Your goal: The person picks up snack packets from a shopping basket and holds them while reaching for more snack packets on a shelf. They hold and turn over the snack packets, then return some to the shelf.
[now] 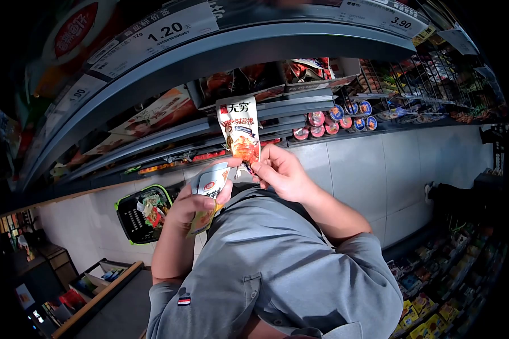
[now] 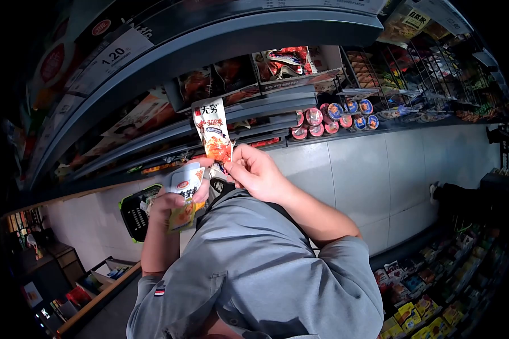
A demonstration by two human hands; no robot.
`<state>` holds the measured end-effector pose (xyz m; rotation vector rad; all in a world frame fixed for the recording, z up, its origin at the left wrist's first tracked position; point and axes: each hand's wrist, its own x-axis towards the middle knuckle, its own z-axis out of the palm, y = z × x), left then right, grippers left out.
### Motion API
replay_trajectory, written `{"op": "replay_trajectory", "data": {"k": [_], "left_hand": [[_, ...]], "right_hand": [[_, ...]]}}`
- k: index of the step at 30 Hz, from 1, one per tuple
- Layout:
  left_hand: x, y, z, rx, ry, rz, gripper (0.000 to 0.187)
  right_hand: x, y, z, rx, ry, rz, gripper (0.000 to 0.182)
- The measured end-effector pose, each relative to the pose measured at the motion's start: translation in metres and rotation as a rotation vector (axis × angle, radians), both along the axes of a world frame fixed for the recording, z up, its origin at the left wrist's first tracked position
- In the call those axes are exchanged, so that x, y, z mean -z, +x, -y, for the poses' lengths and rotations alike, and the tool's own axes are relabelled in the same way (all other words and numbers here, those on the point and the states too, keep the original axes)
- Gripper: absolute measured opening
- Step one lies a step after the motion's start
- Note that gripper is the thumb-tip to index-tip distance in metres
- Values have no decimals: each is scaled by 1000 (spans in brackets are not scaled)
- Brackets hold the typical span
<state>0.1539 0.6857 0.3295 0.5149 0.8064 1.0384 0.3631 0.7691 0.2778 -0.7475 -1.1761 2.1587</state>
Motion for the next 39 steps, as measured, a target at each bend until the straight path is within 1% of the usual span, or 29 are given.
{"op": "replay_trajectory", "data": {"k": [1,2,6,10,12,13,15,17,19,20,21,23,24,25,27,28,29,31,32,33,35,36,37,38,39], "left_hand": [[2,-1,1,-10,3,-15,93],[5,-3,1,-20,5,-30,93],[18,-14,8,7,47,46,95],[19,-15,10,-22,65,90,96],[19,-14,12,-29,71,91,97],[16,-14,13,-70,63,83,96],[14,-15,16,-114,54,77,96],[12,-17,20,-134,72,53,96],[9,-16,20,-127,78,53,97],[10,-17,22,-133,75,60,97],[11,-18,24,-139,72,65,97],[13,-19,26,-140,74,60,97],[13,-19,27,-150,83,55,97],[13,-19,29,-167,92,51,97],[14,-21,34,-167,73,79,99],[10,-20,34,-187,52,52,99],[7,-20,34,-207,29,23,100],[7,-22,38,-209,20,2,101],[7,-21,36,-196,23,-9,101],[7,-21,35,-185,23,-19,101],[5,-17,34,-191,13,-34,100],[5,-16,33,-191,13,-30,100],[5,-14,32,-192,15,-25,100],[4,-14,32,-194,15,-24,100],[3,-14,32,-199,10,-27,100]], "right_hand": [[0,-1,2,-27,17,7,13],[-4,-1,2,-64,70,78,13],[-1,-5,6,-100,89,27,13],[-1,-5,2,-128,132,61,13],[3,-4,-3,-180,240,62,15],[-2,-4,-11,-183,241,64,15],[-27,-6,-35,-26,649,227,20],[-54,-12,-59,198,836,366,27],[-75,-18,-78,243,1215,781,27],[-77,-25,-82,251,1264,952,28],[-78,-26,-85,265,1262,968,28],[-77,-24,-92,257,1348,988,27],[-76,-19,-96,454,1391,885,26],[-78,-5,-103,568,1390,898,17],[-78,24,-132,693,1279,968,23],[-75,42,-154,664,1304,1036,19],[-72,53,-174,634,1326,1104,23],[-76,54,-196,415,1344,1497,31],[-69,57,-211,369,1366,1414,38],[-66,54,-220,372,1359,1410,38],[-63,46,-230,133,1299,1440,39],[-64,43,-226,142,1250,1439,41],[-53,49,-232,141,1251,1438,41],[-34,57,-243,152,1204,1328,42],[-36,56,-243,162,1159,1218,43]]}}
